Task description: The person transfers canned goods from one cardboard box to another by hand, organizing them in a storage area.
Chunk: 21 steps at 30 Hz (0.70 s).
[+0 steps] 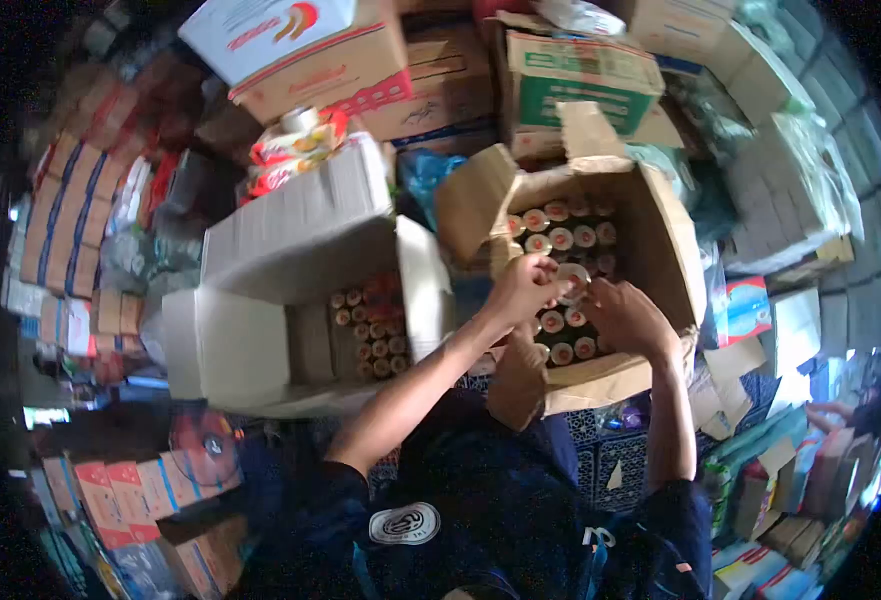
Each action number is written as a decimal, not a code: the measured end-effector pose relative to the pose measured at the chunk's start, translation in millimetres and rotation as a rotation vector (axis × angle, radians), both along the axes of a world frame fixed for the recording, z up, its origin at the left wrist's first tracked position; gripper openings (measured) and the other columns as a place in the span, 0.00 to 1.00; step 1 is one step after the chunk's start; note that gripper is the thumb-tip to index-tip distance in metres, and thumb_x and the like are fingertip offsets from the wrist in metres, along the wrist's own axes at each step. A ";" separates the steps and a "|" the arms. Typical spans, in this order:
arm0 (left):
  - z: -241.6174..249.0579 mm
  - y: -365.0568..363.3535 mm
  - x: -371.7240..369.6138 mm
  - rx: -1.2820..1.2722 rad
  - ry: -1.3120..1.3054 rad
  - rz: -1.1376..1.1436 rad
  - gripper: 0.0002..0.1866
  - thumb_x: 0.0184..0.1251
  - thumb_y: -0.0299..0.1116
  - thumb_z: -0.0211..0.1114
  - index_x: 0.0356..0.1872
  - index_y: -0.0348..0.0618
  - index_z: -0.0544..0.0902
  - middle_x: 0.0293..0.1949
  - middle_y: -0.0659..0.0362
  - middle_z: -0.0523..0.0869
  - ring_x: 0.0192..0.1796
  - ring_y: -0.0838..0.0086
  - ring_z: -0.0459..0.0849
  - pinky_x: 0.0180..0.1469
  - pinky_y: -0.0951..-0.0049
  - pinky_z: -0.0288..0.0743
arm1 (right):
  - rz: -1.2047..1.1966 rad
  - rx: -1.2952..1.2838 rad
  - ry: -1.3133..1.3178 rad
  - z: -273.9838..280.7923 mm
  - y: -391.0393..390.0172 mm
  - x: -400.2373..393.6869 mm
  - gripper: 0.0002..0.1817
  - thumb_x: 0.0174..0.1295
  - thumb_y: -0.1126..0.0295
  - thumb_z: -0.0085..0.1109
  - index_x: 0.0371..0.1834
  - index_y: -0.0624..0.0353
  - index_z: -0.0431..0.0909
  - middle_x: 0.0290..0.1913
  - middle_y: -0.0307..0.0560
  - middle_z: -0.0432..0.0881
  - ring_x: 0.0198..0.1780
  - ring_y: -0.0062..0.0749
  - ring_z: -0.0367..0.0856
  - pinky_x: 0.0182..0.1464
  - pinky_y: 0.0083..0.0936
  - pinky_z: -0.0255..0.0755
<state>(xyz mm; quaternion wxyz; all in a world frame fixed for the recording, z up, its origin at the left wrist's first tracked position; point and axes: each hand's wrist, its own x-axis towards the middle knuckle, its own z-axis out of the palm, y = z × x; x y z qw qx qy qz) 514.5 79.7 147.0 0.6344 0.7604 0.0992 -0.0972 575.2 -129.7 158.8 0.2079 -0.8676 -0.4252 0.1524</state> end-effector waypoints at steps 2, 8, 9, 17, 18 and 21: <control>34.3 32.3 -19.4 -0.036 0.008 -0.133 0.27 0.58 0.41 0.74 0.50 0.29 0.77 0.31 0.55 0.86 0.30 0.78 0.83 0.32 0.76 0.75 | -0.097 0.007 -0.052 57.6 21.0 -48.7 0.10 0.64 0.66 0.53 0.37 0.63 0.76 0.35 0.60 0.80 0.39 0.57 0.80 0.42 0.47 0.72; 77.2 130.2 -96.0 -0.097 0.012 -0.245 0.23 0.56 0.43 0.76 0.43 0.34 0.81 0.31 0.57 0.86 0.32 0.78 0.82 0.36 0.73 0.75 | -0.063 -0.114 -0.050 142.8 131.4 -140.5 0.09 0.64 0.68 0.56 0.42 0.61 0.74 0.36 0.55 0.81 0.43 0.53 0.79 0.45 0.44 0.70; 77.2 146.4 -110.1 -0.095 -0.016 -0.228 0.23 0.56 0.43 0.76 0.42 0.34 0.81 0.31 0.57 0.86 0.32 0.78 0.82 0.36 0.74 0.75 | -0.017 -0.094 -0.059 146.4 147.8 -151.9 0.10 0.64 0.68 0.56 0.43 0.61 0.73 0.36 0.55 0.82 0.43 0.53 0.79 0.46 0.44 0.70; 59.4 279.3 -198.2 -0.183 0.050 -0.038 0.14 0.63 0.28 0.69 0.46 0.31 0.79 0.32 0.56 0.86 0.31 0.78 0.84 0.34 0.77 0.78 | 0.279 -0.064 0.060 97.0 261.9 -190.8 0.15 0.65 0.66 0.55 0.50 0.63 0.74 0.44 0.60 0.81 0.48 0.51 0.80 0.51 0.43 0.73; 48.7 295.6 -206.6 -0.189 0.073 -0.010 0.14 0.63 0.28 0.68 0.47 0.31 0.79 0.32 0.56 0.86 0.31 0.77 0.84 0.34 0.77 0.78 | 0.317 -0.065 0.088 95.8 279.5 -194.8 0.14 0.65 0.66 0.55 0.50 0.63 0.75 0.44 0.61 0.81 0.48 0.51 0.81 0.50 0.42 0.74; 13.4 344.0 -225.4 -0.208 0.123 0.029 0.15 0.63 0.27 0.68 0.47 0.32 0.78 0.33 0.56 0.86 0.32 0.77 0.84 0.34 0.77 0.78 | 0.571 -0.160 0.055 58.9 336.3 -191.2 0.13 0.66 0.66 0.54 0.48 0.63 0.76 0.44 0.63 0.81 0.46 0.53 0.81 0.46 0.43 0.75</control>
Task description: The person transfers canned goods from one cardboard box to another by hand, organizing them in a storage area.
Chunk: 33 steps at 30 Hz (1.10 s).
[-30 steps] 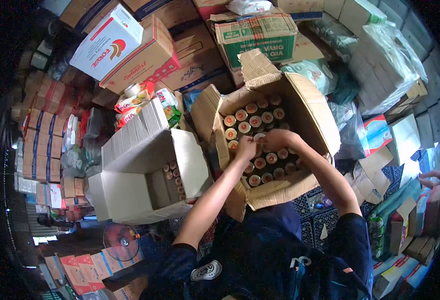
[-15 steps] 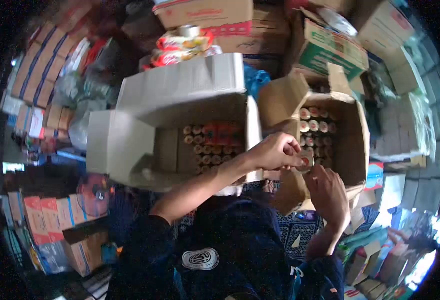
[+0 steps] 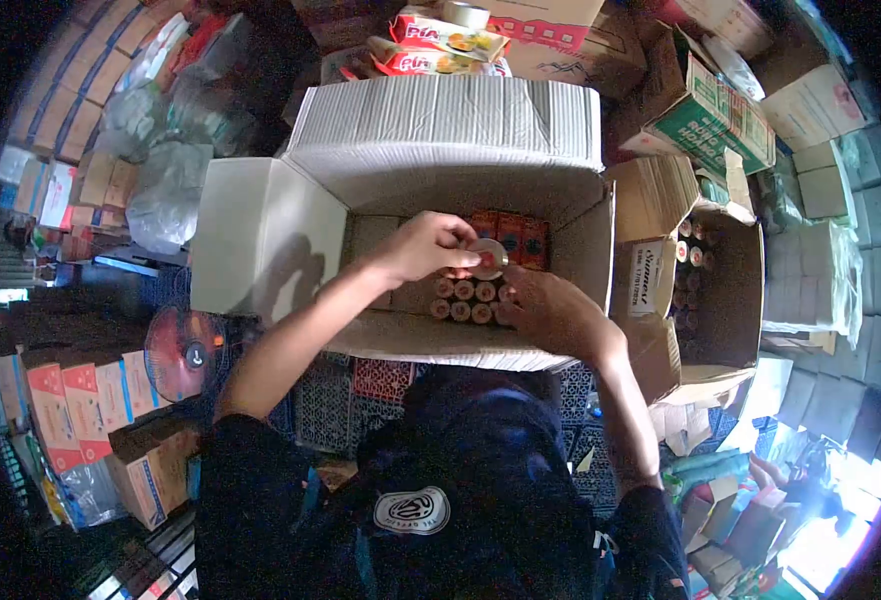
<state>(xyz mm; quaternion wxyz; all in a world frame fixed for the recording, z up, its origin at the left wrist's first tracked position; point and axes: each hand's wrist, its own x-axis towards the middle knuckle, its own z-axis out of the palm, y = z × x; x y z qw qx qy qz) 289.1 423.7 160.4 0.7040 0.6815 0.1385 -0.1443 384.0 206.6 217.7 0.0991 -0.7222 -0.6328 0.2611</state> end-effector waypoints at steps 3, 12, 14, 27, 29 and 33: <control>-46.0 40.2 -11.2 0.000 0.096 0.016 0.14 0.63 0.27 0.68 0.46 0.33 0.78 0.35 0.55 0.86 0.33 0.77 0.84 0.37 0.75 0.77 | 0.164 -0.090 0.114 -16.4 50.0 8.4 0.13 0.65 0.68 0.54 0.47 0.64 0.77 0.45 0.62 0.81 0.43 0.52 0.82 0.42 0.44 0.75; -166.5 96.5 -16.5 0.452 0.489 -0.113 0.23 0.54 0.40 0.70 0.47 0.33 0.81 0.44 0.46 0.85 0.46 0.62 0.81 0.46 0.66 0.74 | 0.202 -0.450 0.082 -140.2 148.0 -17.4 0.25 0.59 0.70 0.58 0.61 0.59 0.68 0.58 0.55 0.75 0.49 0.47 0.79 0.43 0.43 0.76; -282.5 110.8 -28.2 0.612 0.348 -0.168 0.24 0.58 0.41 0.64 0.50 0.33 0.80 0.50 0.41 0.83 0.52 0.51 0.81 0.52 0.61 0.75 | 0.222 -0.459 0.056 -179.5 147.8 -23.0 0.29 0.58 0.69 0.60 0.64 0.57 0.64 0.61 0.54 0.72 0.53 0.47 0.78 0.45 0.44 0.76; -413.3 75.9 -43.4 0.853 0.478 -0.269 0.26 0.69 0.52 0.52 0.58 0.44 0.79 0.60 0.50 0.79 0.58 0.52 0.78 0.59 0.59 0.72 | 0.066 -0.426 -0.099 -319.8 129.7 -46.0 0.56 0.49 0.63 0.73 0.78 0.50 0.44 0.76 0.52 0.51 0.70 0.54 0.63 0.61 0.52 0.71; -406.9 73.6 -43.2 0.839 0.480 -0.268 0.26 0.69 0.52 0.52 0.57 0.43 0.79 0.59 0.50 0.80 0.57 0.52 0.79 0.59 0.59 0.72 | -0.015 -0.472 -0.054 -332.5 125.1 -43.6 0.57 0.49 0.62 0.74 0.78 0.50 0.43 0.75 0.53 0.52 0.70 0.55 0.63 0.63 0.51 0.69; -403.1 68.5 -46.7 0.822 0.482 -0.280 0.27 0.68 0.53 0.53 0.57 0.43 0.79 0.58 0.49 0.80 0.56 0.53 0.80 0.58 0.59 0.73 | -0.013 -0.681 0.021 -299.2 144.8 -42.5 0.54 0.50 0.61 0.72 0.77 0.54 0.46 0.73 0.53 0.57 0.68 0.51 0.65 0.66 0.48 0.65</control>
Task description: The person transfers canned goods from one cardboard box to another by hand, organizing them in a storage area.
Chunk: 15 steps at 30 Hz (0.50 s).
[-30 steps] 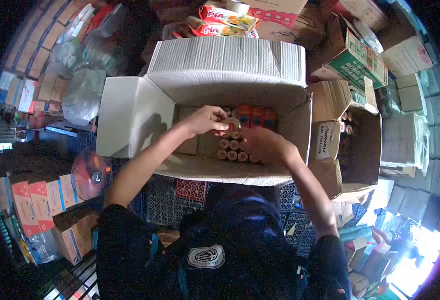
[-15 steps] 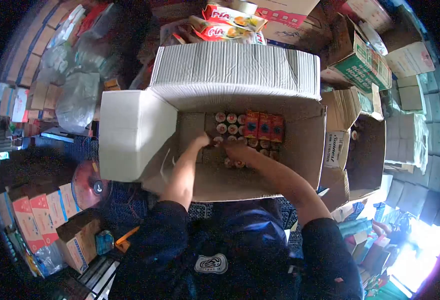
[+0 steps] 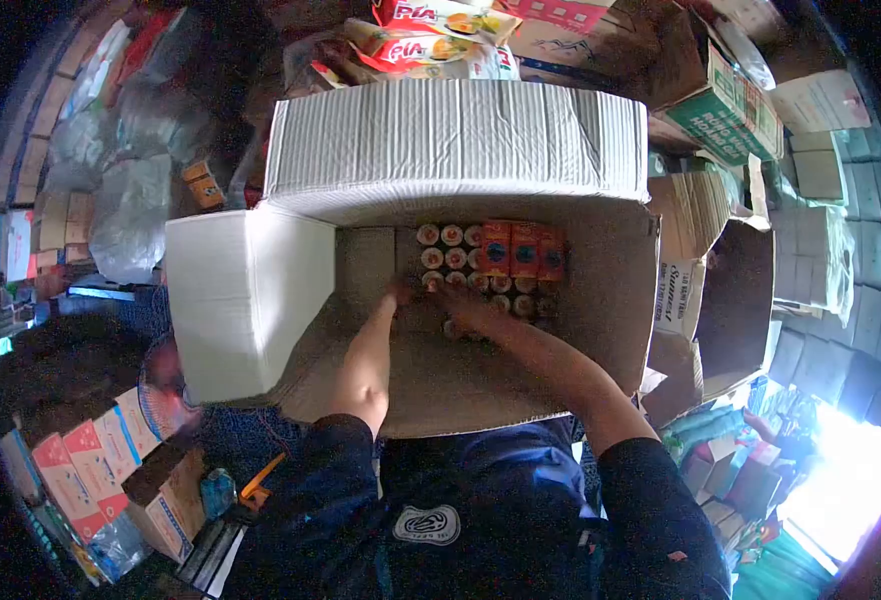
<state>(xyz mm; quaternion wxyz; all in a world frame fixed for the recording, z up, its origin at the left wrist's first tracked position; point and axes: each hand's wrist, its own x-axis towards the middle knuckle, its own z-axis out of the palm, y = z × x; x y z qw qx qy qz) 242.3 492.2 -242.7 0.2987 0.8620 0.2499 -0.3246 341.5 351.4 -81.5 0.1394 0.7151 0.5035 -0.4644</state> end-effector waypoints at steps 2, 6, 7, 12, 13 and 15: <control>4.2 0.3 0.7 0.005 -0.002 -0.020 0.27 0.68 0.53 0.54 0.56 0.43 0.79 0.57 0.49 0.81 0.56 0.53 0.80 0.58 0.59 0.73 | -0.003 0.100 0.025 8.4 -3.8 3.1 0.48 0.51 0.61 0.69 0.74 0.57 0.53 0.71 0.53 0.62 0.66 0.49 0.68 0.65 0.46 0.66; 11.6 5.0 6.2 0.029 -0.026 -0.106 0.27 0.67 0.54 0.55 0.56 0.42 0.79 0.56 0.48 0.81 0.55 0.54 0.81 0.57 0.59 0.74 | 0.125 0.106 0.021 -14.6 -10.5 -4.9 0.26 0.48 0.63 0.62 0.52 0.63 0.77 0.54 0.54 0.78 0.54 0.46 0.78 0.55 0.46 0.71; 17.0 6.0 8.3 0.028 -0.029 -0.132 0.27 0.67 0.54 0.55 0.55 0.42 0.79 0.56 0.48 0.81 0.55 0.54 0.81 0.57 0.59 0.74 | 0.227 0.124 -0.010 -39.1 -11.4 -8.0 0.21 0.47 0.63 0.61 0.44 0.63 0.83 0.48 0.54 0.83 0.51 0.46 0.80 0.53 0.46 0.72; 53.1 16.9 21.0 0.030 0.026 -0.278 0.28 0.66 0.55 0.56 0.55 0.41 0.79 0.54 0.47 0.82 0.53 0.55 0.82 0.56 0.59 0.74 | 0.128 0.339 0.032 50.4 -5.2 12.0 0.19 0.48 0.62 0.63 0.39 0.64 0.84 0.44 0.54 0.84 0.49 0.43 0.82 0.48 0.46 0.74; 61.0 17.0 24.7 0.024 0.048 -0.300 0.28 0.66 0.55 0.57 0.54 0.41 0.79 0.54 0.47 0.82 0.53 0.55 0.82 0.55 0.59 0.74 | 0.098 0.393 0.048 72.7 -12.2 18.8 0.19 0.49 0.62 0.63 0.40 0.64 0.83 0.45 0.54 0.83 0.49 0.43 0.82 0.48 0.45 0.74; 81.4 17.1 37.7 0.009 0.102 -0.373 0.28 0.66 0.55 0.57 0.54 0.41 0.79 0.54 0.47 0.82 0.53 0.55 0.82 0.55 0.58 0.75 | 0.049 0.565 0.070 99.1 -34.9 28.4 0.20 0.50 0.61 0.64 0.41 0.65 0.82 0.46 0.55 0.83 0.50 0.41 0.82 0.47 0.45 0.75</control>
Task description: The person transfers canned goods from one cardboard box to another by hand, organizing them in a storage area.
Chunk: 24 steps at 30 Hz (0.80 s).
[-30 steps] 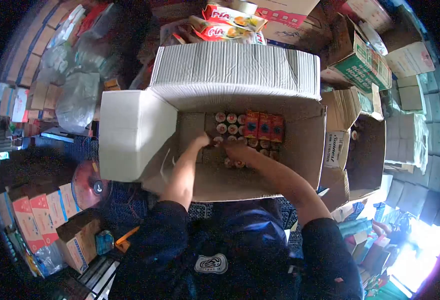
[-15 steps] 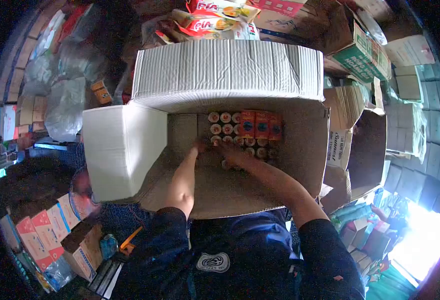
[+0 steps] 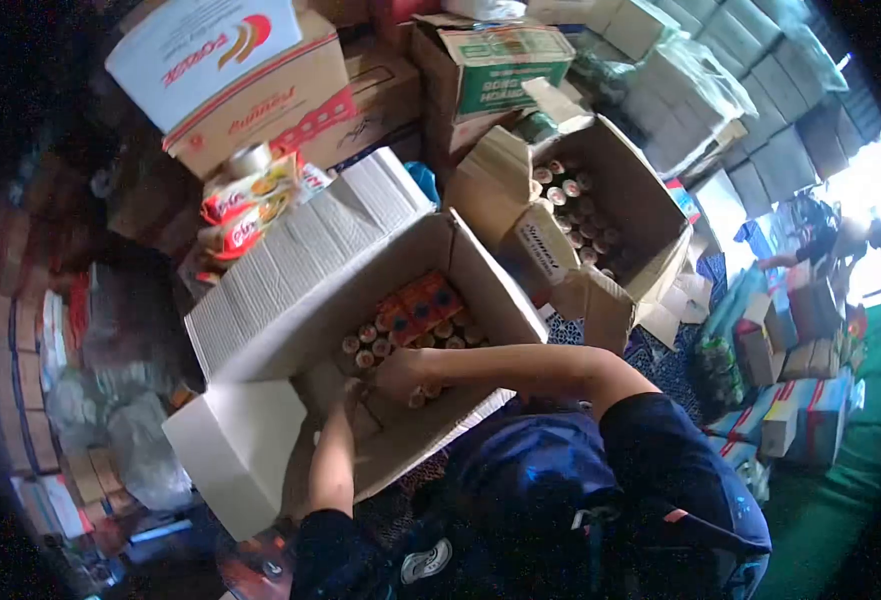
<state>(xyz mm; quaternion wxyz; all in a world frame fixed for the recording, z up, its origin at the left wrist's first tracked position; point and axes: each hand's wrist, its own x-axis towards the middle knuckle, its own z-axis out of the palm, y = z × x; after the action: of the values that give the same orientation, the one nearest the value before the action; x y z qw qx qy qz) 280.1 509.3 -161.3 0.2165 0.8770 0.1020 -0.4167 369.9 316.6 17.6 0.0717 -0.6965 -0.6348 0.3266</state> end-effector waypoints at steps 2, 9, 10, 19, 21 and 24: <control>31.7 -7.0 19.1 -0.011 0.076 -0.088 0.29 0.66 0.56 0.58 0.54 0.40 0.79 0.53 0.46 0.83 0.52 0.56 0.82 0.55 0.58 0.75 | -0.017 0.326 0.068 -8.9 -37.6 10.5 0.22 0.52 0.61 0.63 0.47 0.65 0.80 0.51 0.57 0.80 0.52 0.45 0.81 0.50 0.44 0.74; 232.4 -91.2 55.9 -0.146 -0.266 -0.244 0.26 0.64 0.47 0.65 0.54 0.37 0.78 0.45 0.48 0.86 0.43 0.61 0.85 0.47 0.64 0.79 | -0.244 0.474 0.374 146.1 -198.5 75.6 0.34 0.63 0.64 0.59 0.72 0.57 0.61 0.61 0.62 0.75 0.59 0.53 0.76 0.60 0.41 0.71; 271.8 -116.7 53.9 -0.194 -0.423 -0.225 0.25 0.64 0.43 0.67 0.55 0.36 0.77 0.42 0.49 0.87 0.39 0.64 0.87 0.44 0.68 0.80 | -0.396 0.409 0.439 191.6 -228.6 82.7 0.31 0.64 0.64 0.59 0.71 0.54 0.63 0.61 0.60 0.76 0.59 0.51 0.77 0.60 0.38 0.72; 385.9 -362.8 152.1 -0.903 -0.603 0.286 0.20 0.71 0.33 0.62 0.59 0.35 0.72 0.48 0.53 0.82 0.52 0.73 0.81 0.53 0.73 0.77 | -0.734 0.177 0.124 180.5 -385.5 215.8 0.28 0.67 0.51 0.54 0.63 0.57 0.69 0.41 0.60 0.84 0.42 0.49 0.85 0.47 0.41 0.76; 352.3 -404.0 177.9 -0.910 -0.616 0.377 0.22 0.71 0.32 0.60 0.61 0.35 0.69 0.50 0.52 0.82 0.53 0.72 0.82 0.53 0.74 0.77 | -0.643 0.072 0.043 150.3 -393.1 238.5 0.27 0.66 0.49 0.53 0.58 0.60 0.72 0.39 0.61 0.84 0.41 0.54 0.84 0.45 0.44 0.75; 319.0 -452.8 206.5 -0.924 -0.541 0.687 0.27 0.67 0.35 0.62 0.64 0.38 0.66 0.51 0.50 0.82 0.52 0.70 0.83 0.49 0.74 0.77 | -0.448 0.275 -0.006 33.8 -393.6 271.2 0.20 0.54 0.55 0.64 0.37 0.63 0.82 0.29 0.58 0.84 0.30 0.50 0.82 0.33 0.41 0.74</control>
<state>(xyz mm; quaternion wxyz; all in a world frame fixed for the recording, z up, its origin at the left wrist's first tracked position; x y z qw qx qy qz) 486.6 56.6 157.7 0.7119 0.6847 0.1287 -0.0881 641.1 -77.0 51.4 0.2345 -0.8043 -0.5035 0.2114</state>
